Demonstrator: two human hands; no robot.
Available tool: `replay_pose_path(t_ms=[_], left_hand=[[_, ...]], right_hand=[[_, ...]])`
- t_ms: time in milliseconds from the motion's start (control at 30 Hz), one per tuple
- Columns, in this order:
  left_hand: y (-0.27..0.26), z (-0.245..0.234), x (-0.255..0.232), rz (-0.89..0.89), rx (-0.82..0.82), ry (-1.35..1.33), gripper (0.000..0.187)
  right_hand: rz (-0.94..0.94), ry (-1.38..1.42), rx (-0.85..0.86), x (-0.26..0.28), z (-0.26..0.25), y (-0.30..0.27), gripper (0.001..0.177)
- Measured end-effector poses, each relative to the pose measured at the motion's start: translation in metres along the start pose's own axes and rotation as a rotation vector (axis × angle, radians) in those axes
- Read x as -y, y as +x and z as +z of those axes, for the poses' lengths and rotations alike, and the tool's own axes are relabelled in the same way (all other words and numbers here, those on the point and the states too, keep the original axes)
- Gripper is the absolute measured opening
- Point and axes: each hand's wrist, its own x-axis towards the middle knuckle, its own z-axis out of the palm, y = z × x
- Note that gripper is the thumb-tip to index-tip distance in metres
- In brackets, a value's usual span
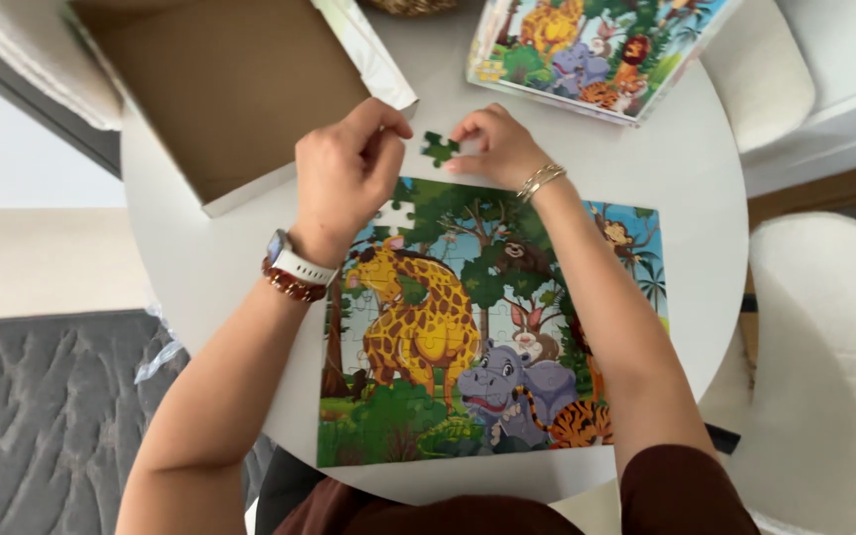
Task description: Assembling a jungle-themed jigsaw puzzle on a table.
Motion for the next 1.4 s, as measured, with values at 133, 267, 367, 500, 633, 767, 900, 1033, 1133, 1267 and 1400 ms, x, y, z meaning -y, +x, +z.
replay_pose_path(t_ms=[133, 267, 367, 500, 633, 767, 900, 1033, 1133, 1267, 1400], left_hand=[[0.000, -0.001, 0.003, 0.023, 0.016, -0.012, 0.006], [0.002, -0.001, 0.005, 0.085, 0.025, 0.010, 0.006], [0.006, -0.007, 0.000, 0.022, 0.090, 0.080, 0.007], [-0.001, 0.000, 0.028, 0.035, 0.246, 0.304, 0.014], [-0.008, 0.003, 0.047, -0.021, 0.389, 0.370, 0.014], [-0.010, 0.006, 0.058, -0.065, 0.441, 0.320, 0.012], [-0.013, 0.011, 0.070, -0.022, 0.460, 0.341, 0.011], [-0.013, 0.015, 0.071, -0.084, 0.512, 0.375, 0.011], [-0.015, 0.019, 0.077, -0.042, 0.477, 0.413, 0.010], [-0.018, 0.020, 0.078, -0.025, 0.442, 0.408, 0.009], [-0.022, 0.023, 0.079, -0.014, 0.455, 0.423, 0.008]], right_hand=[[-0.026, -0.007, 0.057, 0.002, -0.002, 0.008, 0.048], [0.100, 0.221, 0.132, 0.028, -0.017, 0.000, 0.037], [0.122, 0.474, 0.250, 0.049, -0.020, -0.020, 0.024], [0.070, 0.601, 0.298, 0.081, 0.000, -0.043, 0.015], [0.118, 0.673, 0.248, 0.083, 0.025, -0.053, 0.014], [0.163, 0.655, 0.153, 0.086, 0.034, -0.057, 0.014], [0.156, 0.604, 0.091, 0.093, 0.041, -0.059, 0.014], [0.119, 0.528, 0.037, 0.095, 0.045, -0.061, 0.012], [0.182, 0.492, 0.028, 0.100, 0.045, -0.061, 0.010], [0.201, 0.437, -0.005, 0.108, 0.046, -0.063, 0.010], [0.215, 0.402, -0.039, 0.108, 0.051, -0.062, 0.013]])
